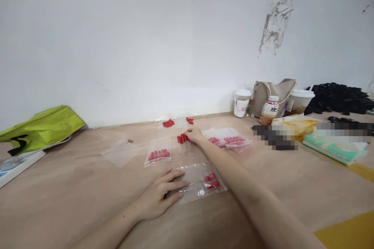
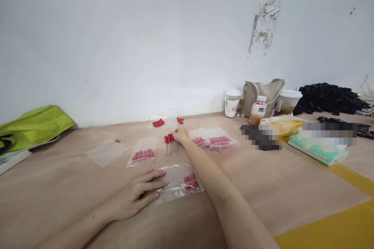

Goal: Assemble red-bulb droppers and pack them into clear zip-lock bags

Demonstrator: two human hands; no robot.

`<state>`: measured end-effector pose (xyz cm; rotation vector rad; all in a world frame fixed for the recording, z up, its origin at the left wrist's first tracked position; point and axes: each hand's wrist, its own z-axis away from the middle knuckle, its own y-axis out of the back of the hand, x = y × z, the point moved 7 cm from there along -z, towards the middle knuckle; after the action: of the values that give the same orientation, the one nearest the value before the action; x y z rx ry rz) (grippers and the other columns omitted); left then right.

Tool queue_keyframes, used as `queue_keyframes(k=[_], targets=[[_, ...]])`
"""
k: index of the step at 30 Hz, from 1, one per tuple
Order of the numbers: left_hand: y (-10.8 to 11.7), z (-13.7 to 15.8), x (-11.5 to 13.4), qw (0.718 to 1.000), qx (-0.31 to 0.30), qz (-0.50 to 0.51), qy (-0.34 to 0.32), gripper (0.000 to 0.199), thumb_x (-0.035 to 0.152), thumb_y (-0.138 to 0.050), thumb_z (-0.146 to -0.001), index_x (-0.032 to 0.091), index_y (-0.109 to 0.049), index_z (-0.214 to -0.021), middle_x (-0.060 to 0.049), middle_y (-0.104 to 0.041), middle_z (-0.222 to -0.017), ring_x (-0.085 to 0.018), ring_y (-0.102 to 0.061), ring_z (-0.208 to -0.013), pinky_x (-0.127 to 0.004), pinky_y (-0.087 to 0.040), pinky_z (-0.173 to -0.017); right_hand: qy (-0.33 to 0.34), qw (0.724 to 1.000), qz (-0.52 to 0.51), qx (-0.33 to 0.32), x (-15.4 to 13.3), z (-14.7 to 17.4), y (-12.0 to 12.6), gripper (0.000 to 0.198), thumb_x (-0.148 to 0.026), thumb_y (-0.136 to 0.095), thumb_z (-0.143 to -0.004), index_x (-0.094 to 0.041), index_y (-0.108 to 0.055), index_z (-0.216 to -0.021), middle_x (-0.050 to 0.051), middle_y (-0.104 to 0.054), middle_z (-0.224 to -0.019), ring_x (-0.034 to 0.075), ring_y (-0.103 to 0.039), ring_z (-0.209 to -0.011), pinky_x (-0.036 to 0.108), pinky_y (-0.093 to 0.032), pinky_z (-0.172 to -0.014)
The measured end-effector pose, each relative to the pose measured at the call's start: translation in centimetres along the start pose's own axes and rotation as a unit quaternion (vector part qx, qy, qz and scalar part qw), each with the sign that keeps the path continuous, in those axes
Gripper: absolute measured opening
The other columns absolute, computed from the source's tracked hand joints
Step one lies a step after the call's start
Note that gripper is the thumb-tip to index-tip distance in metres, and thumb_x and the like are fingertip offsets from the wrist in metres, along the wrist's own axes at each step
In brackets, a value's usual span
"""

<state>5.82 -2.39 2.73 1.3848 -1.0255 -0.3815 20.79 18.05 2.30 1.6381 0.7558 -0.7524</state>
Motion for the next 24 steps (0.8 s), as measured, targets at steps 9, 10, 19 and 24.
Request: queue_keyframes(k=[9,10,19,24], targets=[[0.2,0.0,0.2,1.0,0.002,0.005,0.0,0.033,0.034,-0.042,-0.088,0.033,-0.049,-0.12,-0.001,-0.042,-0.132,-0.022,-0.037,-0.121,-0.043,-0.026,-0.102,-0.047,0.991,-0.123,-0.021,0.5,-0.1,0.0,0.007,-0.018,-0.053,-0.07,-0.014,-0.057,-0.067,-0.002,-0.054,-0.051,0.006,-0.044,-0.042,0.017,-0.033,-0.043],[0.2,0.0,0.2,1.0,0.001,0.004,-0.001,0.033,0.034,-0.041,-0.088,0.033,-0.049,-0.121,-0.001,-0.042,-0.132,-0.022,-0.037,-0.121,-0.043,-0.026,-0.102,-0.052,0.988,-0.142,-0.026,0.3,0.0,0.3,0.006,-0.018,-0.052,-0.071,-0.014,-0.056,-0.068,-0.002,-0.054,-0.05,0.005,-0.043,-0.04,0.016,-0.032,-0.041],[-0.1,0.0,-0.2,1.0,-0.002,-0.003,-0.001,0.034,0.035,-0.04,-0.089,0.034,-0.047,-0.122,-0.001,-0.04,-0.134,-0.022,-0.034,-0.123,-0.044,-0.025,-0.102,-0.007,0.952,-0.305,0.024,-0.3,5.8,9.0,0.013,-0.032,-0.045,-0.08,-0.019,-0.046,-0.079,-0.003,-0.057,-0.065,0.003,-0.047,-0.044,0.015,-0.038,-0.044],[-0.1,-0.1,-0.3,1.0,-0.004,-0.005,0.001,0.034,0.036,-0.04,-0.089,0.034,-0.047,-0.122,0.0,-0.04,-0.134,-0.022,-0.033,-0.124,-0.044,-0.025,-0.103,0.012,0.919,-0.365,0.149,4.9,12.2,14.6,0.033,-0.047,-0.06,-0.066,-0.018,-0.05,-0.079,-0.006,-0.049,-0.052,0.006,-0.039,-0.038,0.018,-0.029,-0.036]])
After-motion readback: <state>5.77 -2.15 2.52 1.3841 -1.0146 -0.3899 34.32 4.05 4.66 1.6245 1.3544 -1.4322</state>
